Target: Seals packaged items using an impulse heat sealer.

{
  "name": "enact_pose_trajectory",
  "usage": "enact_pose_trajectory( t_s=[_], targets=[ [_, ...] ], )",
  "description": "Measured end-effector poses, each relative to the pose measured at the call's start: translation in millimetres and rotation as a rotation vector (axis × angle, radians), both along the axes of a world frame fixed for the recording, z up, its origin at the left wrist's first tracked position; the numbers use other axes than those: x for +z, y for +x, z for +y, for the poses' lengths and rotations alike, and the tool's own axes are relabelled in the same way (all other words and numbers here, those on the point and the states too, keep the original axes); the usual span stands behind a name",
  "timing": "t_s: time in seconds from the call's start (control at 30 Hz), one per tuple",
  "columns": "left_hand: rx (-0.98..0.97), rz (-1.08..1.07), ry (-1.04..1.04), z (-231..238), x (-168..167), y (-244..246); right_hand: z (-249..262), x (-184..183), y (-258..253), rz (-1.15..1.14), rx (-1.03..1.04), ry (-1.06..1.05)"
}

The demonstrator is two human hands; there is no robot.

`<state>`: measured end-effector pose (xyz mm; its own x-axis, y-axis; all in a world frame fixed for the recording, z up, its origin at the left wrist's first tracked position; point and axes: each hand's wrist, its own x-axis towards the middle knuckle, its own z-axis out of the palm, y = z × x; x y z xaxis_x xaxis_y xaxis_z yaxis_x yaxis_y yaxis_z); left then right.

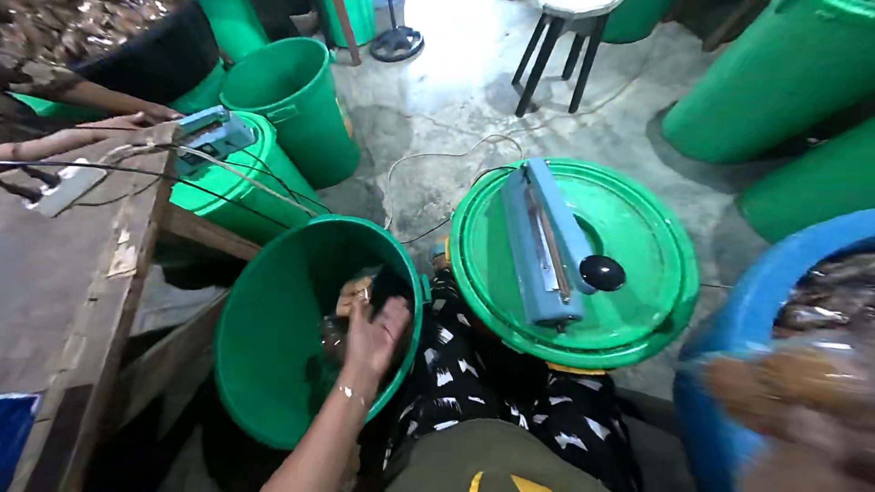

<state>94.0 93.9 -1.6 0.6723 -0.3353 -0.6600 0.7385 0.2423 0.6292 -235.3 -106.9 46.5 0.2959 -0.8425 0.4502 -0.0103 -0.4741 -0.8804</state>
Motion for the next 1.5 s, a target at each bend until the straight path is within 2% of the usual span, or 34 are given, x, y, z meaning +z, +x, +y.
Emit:
enact_pose_trajectory(
  t_s=[0.03,0.1,0.13,0.17,0.23,0.3,0.37,0.4,0.47,0.5,0.53,0.57,0.63,0.7,0.9,0.97,1.03,1.13,1.2,1.23,1.3,1.37,1.4,1.5],
  targets=[
    [-0.210,0.060,-0.005,-9,9,-28,15,-4,22,0.038,0.037,-0.062],
    [-0.758,0.097,-0.217,-23,19,-73,38,-22,57,0.092,0.146,-0.188],
    [-0.954,0.091,-0.333,-33,25,-86,43,-33,70,0.104,0.231,-0.257],
    [-1.045,0.110,-0.394,-43,33,-95,47,-42,80,0.141,0.314,-0.333],
    [-0.939,0.238,-0.387,-56,43,-101,48,-50,93,0.274,0.374,-0.505],
    [-0.768,0.318,-0.388,-64,38,-96,46,-48,92,0.452,0.358,-0.526],
    [-0.683,0.162,-0.347,-71,33,-91,49,-45,82,0.508,0.414,-0.321],
    [-0.728,-0.037,-0.352,-73,24,-88,52,-42,78,0.433,0.487,-0.081],
    [-0.877,-0.395,-0.290,-81,10,-83,57,-34,78,0.132,0.545,0.578],
    [-0.952,-0.489,-0.253,-85,7,-82,56,-31,82,-0.025,0.470,0.875],
    [-1.026,-0.540,-0.229,-88,4,-83,53,-29,85,-0.117,0.345,1.053],
    [-1.082,-0.545,-0.220,-92,2,-84,49,-29,90,-0.138,0.208,1.116],
    [-1.136,-0.506,-0.215,-101,-2,-87,37,-34,100,-0.056,0.019,1.019],
    [-1.119,-0.580,-0.142,-113,-4,-89,15,-43,109,0.103,-0.072,0.812],
    [-0.887,-0.825,0.108,-164,-22,-67,-57,-63,150,0.547,-0.051,0.159],
    [-0.879,-0.869,0.193,-174,-23,-55,-72,-70,154,0.767,0.017,0.154],
    [-0.881,-0.841,0.232,-183,-23,-44,-86,-70,155,0.861,0.032,0.223],
    [-0.888,-0.796,0.198,-197,-19,-30,-104,-25,153,0.714,0.047,0.385],
    [-0.886,-0.820,0.183,-210,-18,-21,-104,15,150,0.647,0.223,0.407],
    [-0.876,-0.840,0.191,-217,-18,-16,-101,30,152,0.724,0.318,0.323],
    [-0.857,-0.872,0.221,-230,-18,-8,-86,49,167,1.073,0.426,0.172],
    [-0.853,-0.879,0.259,-238,-18,-4,-70,42,185,1.383,0.428,0.147],
    [-0.860,-0.870,0.268,-240,-20,-2,-65,31,190,1.440,0.395,0.158],
    [-0.897,-0.808,0.216,-237,-25,5,-55,4,188,1.337,0.225,0.063]
  ],
)
